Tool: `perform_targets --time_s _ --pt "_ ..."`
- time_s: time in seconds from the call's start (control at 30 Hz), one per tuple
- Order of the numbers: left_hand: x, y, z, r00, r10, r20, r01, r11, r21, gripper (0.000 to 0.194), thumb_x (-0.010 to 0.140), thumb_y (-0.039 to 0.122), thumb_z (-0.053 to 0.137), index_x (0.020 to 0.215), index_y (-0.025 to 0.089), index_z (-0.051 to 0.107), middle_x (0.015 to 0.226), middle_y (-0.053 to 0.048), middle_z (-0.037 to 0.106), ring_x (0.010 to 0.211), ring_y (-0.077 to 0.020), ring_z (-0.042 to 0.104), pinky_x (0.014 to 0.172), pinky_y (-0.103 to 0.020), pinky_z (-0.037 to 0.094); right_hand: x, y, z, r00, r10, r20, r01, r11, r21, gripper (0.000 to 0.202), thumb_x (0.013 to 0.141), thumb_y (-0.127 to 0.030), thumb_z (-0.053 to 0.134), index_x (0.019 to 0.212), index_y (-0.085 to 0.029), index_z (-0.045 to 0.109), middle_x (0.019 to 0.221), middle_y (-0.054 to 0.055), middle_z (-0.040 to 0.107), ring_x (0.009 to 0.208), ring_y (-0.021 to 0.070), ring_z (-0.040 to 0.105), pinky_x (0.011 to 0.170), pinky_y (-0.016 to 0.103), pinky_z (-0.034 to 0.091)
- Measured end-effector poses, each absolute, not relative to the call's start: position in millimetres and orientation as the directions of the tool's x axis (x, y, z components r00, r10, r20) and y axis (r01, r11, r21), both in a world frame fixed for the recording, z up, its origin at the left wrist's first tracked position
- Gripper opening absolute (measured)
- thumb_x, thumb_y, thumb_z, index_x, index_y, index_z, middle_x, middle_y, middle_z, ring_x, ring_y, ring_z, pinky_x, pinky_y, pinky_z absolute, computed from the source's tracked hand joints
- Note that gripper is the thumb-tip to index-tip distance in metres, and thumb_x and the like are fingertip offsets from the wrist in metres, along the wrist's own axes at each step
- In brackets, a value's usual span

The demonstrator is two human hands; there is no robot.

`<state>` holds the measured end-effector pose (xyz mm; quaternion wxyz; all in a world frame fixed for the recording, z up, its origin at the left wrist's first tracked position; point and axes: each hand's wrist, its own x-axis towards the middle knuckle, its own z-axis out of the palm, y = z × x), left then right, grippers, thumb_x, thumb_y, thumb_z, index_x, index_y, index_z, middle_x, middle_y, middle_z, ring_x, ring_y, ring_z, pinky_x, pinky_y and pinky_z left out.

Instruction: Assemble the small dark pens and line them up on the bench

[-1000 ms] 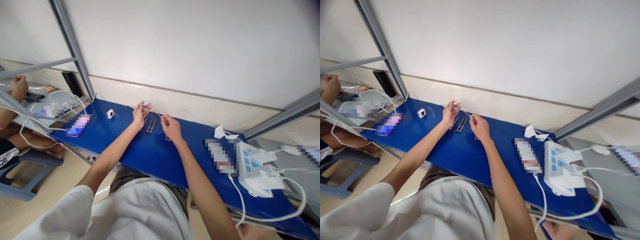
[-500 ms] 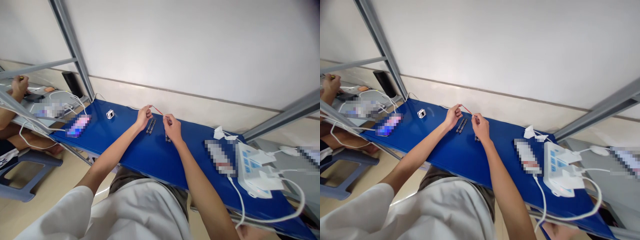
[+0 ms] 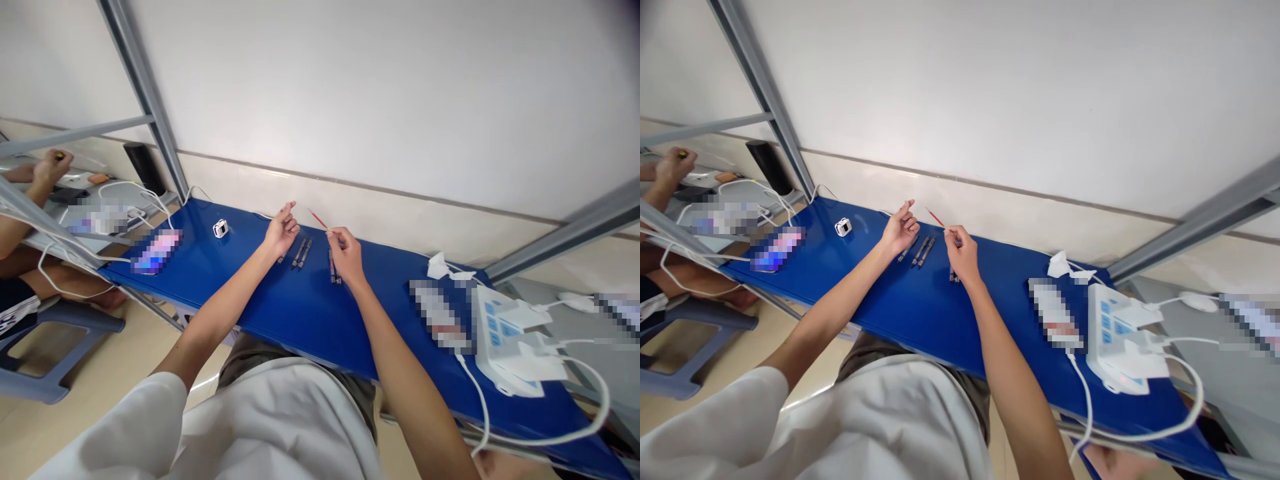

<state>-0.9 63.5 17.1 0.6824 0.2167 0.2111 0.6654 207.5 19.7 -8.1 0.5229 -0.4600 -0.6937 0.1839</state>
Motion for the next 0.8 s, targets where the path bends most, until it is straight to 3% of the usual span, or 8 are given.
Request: perform_targets --time_s 0.23,0.43,0.8 --pt "6 55 20 0.168 0.986 0.014 -0.823 0.133 0.552 0.018 0.104 0.03 0.079 0.12 0.021 0.077 0.064 0.008 0.035 0.049 -0.0077 0.031 0.051 -0.023 0.037 205 17 -4 -0.041 0.842 0.539 0.416 0.504 -0.757 0.05 0.105 -0.074 0.055 0.103 -0.025 0.068 0.075 0.0 0.052 0.063 0.0185 0.044 0.058 0.032 0.041" --pt "13 51 19 0.146 0.984 0.1 -0.785 0.054 0.617 0.017 0.101 0.027 0.084 0.112 0.018 0.077 0.067 0.009 0.033 0.05 -0.0052 0.028 0.049 -0.02 0.032 206 17 -6 -0.053 0.834 0.549 0.413 0.519 -0.749 0.045 0.106 -0.069 0.057 0.102 -0.025 0.068 0.074 0.0 0.051 0.063 0.018 0.044 0.058 0.032 0.041" --pt "16 49 19 0.09 0.994 0.055 -0.743 0.03 0.668 0.018 0.098 0.029 0.089 0.106 0.019 0.077 0.066 0.009 0.033 0.05 -0.0043 0.028 0.048 -0.019 0.03 207 18 -8 -0.061 0.836 0.545 0.445 0.512 -0.735 0.044 0.107 -0.068 0.055 0.103 -0.026 0.068 0.075 0.0 0.052 0.064 0.0192 0.047 0.059 0.032 0.043"
